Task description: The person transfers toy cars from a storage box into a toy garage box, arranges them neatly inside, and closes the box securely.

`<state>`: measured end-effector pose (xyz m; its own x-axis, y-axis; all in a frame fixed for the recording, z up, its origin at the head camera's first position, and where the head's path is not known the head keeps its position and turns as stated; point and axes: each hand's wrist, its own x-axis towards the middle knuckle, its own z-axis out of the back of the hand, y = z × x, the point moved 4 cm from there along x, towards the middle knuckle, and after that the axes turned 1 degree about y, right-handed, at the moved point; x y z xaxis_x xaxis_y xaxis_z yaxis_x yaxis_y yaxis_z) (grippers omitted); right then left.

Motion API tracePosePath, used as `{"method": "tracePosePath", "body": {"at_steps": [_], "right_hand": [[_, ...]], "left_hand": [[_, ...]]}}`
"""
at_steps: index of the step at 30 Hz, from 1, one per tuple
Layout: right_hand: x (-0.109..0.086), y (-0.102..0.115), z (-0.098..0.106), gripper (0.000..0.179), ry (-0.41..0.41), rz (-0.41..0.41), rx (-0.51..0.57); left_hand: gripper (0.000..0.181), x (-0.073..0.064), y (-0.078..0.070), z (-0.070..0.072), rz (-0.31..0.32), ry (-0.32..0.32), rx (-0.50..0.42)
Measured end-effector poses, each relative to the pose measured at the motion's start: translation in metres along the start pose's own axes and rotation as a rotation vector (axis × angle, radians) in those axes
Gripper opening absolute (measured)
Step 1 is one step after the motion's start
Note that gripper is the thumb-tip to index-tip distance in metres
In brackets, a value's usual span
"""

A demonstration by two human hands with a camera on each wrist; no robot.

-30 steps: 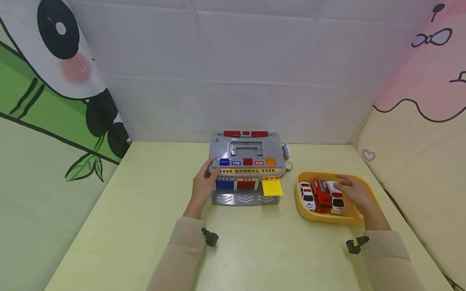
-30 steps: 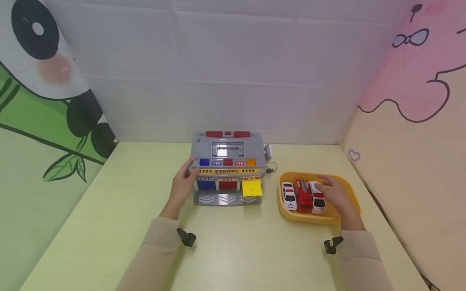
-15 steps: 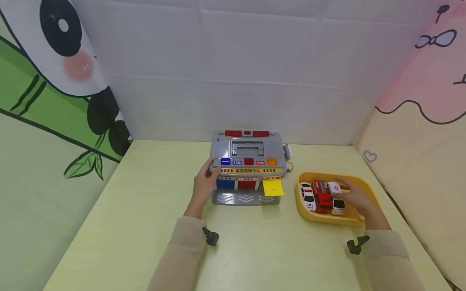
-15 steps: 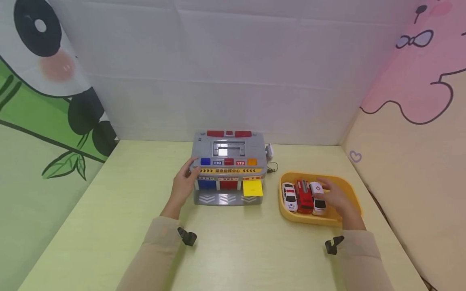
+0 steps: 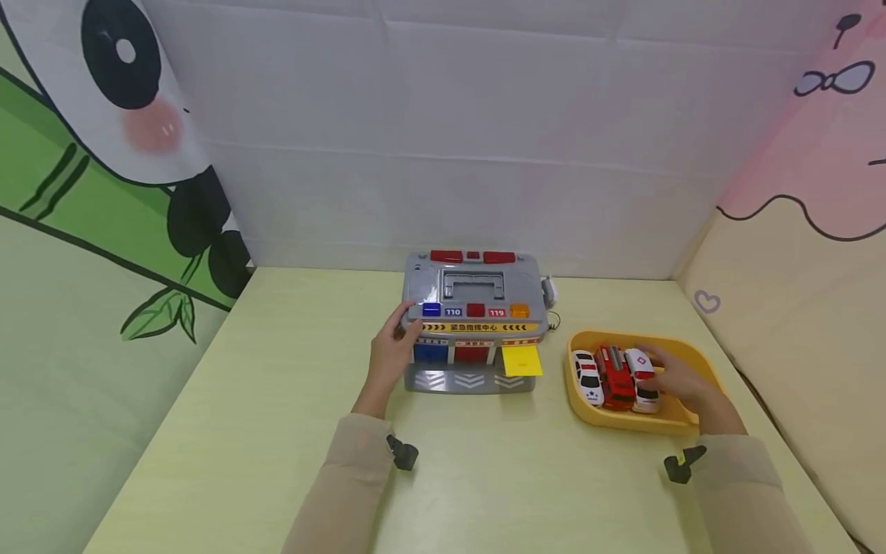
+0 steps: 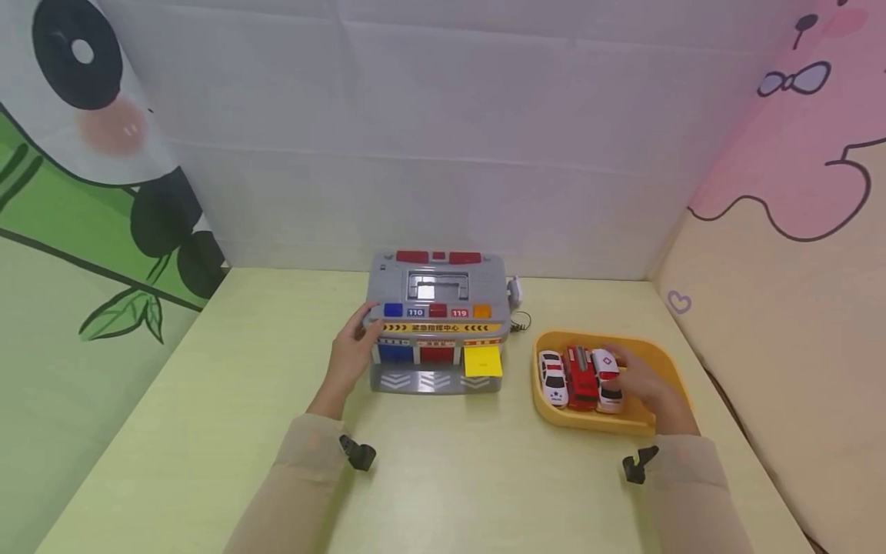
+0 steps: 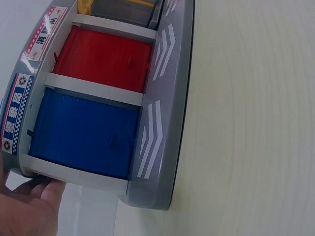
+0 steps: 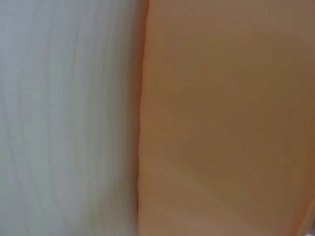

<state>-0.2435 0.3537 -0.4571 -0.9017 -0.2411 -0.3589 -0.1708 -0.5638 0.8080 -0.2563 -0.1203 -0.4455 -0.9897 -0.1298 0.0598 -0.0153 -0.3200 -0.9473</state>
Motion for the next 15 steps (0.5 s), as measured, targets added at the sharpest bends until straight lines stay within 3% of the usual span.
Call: {"method": "tracePosePath", "body": {"at_steps": [15], "right_hand": [[0.002,-0.014,0.004,0.082,0.067,0.002,0.092]], "left_hand": [[0.050,-0.002,-0.001,0.000,0.008,-0.004,-0.016]]}}
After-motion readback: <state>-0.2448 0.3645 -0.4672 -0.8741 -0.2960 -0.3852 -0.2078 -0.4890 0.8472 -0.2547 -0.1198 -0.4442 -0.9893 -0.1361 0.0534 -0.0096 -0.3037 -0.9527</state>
